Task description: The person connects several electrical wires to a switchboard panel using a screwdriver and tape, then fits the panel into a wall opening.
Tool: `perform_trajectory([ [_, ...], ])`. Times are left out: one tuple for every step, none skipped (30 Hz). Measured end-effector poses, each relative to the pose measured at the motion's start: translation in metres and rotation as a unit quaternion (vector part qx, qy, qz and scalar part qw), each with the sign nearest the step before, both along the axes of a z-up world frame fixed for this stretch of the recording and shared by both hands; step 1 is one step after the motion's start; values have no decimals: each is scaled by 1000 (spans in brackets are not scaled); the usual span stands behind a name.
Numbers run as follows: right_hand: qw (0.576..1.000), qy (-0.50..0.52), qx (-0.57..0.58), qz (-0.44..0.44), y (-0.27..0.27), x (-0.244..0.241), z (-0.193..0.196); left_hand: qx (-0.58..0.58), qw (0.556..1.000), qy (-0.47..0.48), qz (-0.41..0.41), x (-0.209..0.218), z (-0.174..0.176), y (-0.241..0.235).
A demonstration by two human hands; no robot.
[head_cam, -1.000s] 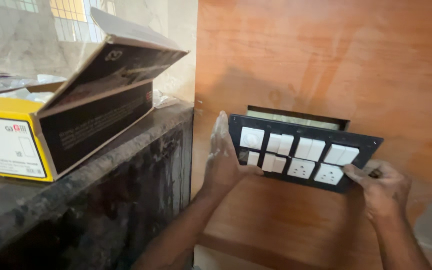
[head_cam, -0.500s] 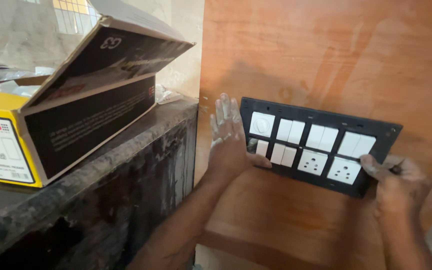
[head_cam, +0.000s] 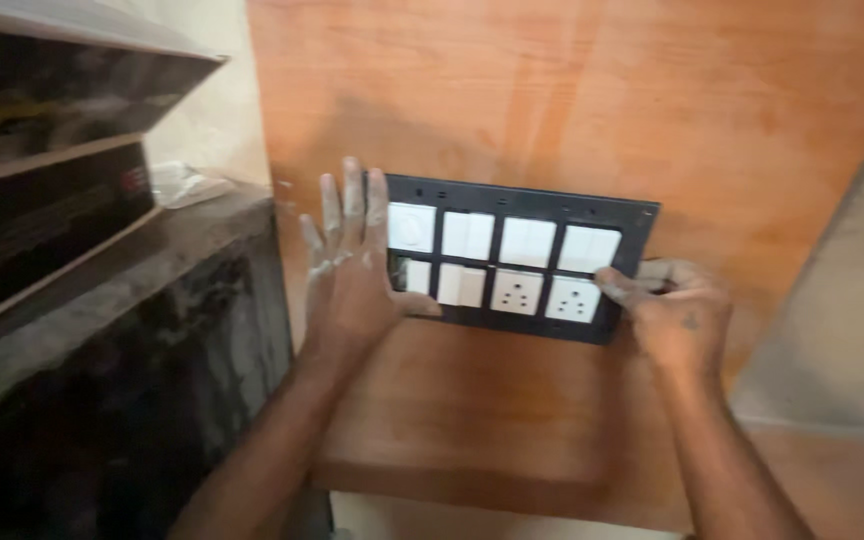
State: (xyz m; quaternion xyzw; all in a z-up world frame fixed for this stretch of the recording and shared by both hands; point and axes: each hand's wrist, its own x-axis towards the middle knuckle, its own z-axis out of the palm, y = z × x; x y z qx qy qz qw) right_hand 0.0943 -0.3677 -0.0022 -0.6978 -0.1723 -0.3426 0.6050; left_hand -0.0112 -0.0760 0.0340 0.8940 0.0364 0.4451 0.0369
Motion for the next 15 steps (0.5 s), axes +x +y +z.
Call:
perform_trajectory([
  [999, -20, 11, 24, 2, 1, -1, 17, 1000, -6, 16, -1, 2, -4],
  [998, -40, 21, 48, 1, 1, -1, 33, 999, 14, 24, -2, 4, -10],
  [998, -23, 25, 57, 1, 2, 0, 50, 998, 33, 36, -4, 8, -14],
  [997, -7, 28, 66, 1, 1, 1, 67, 995, 52, 48, -6, 11, -17],
  [997, 9, 32, 75, 1, 1, 2, 75, 993, 74, 57, -9, 15, -20],
  [998, 2, 17, 64, 1, 1, 5, 83, 990, 96, 66, -12, 17, -23],
  [999, -3, 1, 51, 2, 0, 6, 91, 986, 119, 73, -14, 20, -26],
  [999, -8, -15, 39, 3, -2, 7, 85, 988, 110, 66, -15, 22, -27],
  [999, 4, -27, 28, 3, -4, 8, 77, 990, 102, 58, -16, 24, -27],
  [999, 17, -38, 16, 3, -5, 8, 70, 992, 94, 51, -17, 24, -28],
  [998, 30, -51, 6, 1, -6, 8, 67, 992, 99, 50, -17, 25, -29],
  [998, 30, -38, 51, -3, -5, 8, 64, 991, 104, 50, -15, 26, -29],
  [995, 30, -24, 97, -4, -3, 10, 62, 991, 108, 50, -15, 27, -29],
  [989, 30, -11, 143, -7, -2, 10, 59, 991, 110, 49, -15, 27, -29],
  [988, 27, -11, 154, -9, -1, 11, 57, 991, 111, 49, -15, 27, -30],
])
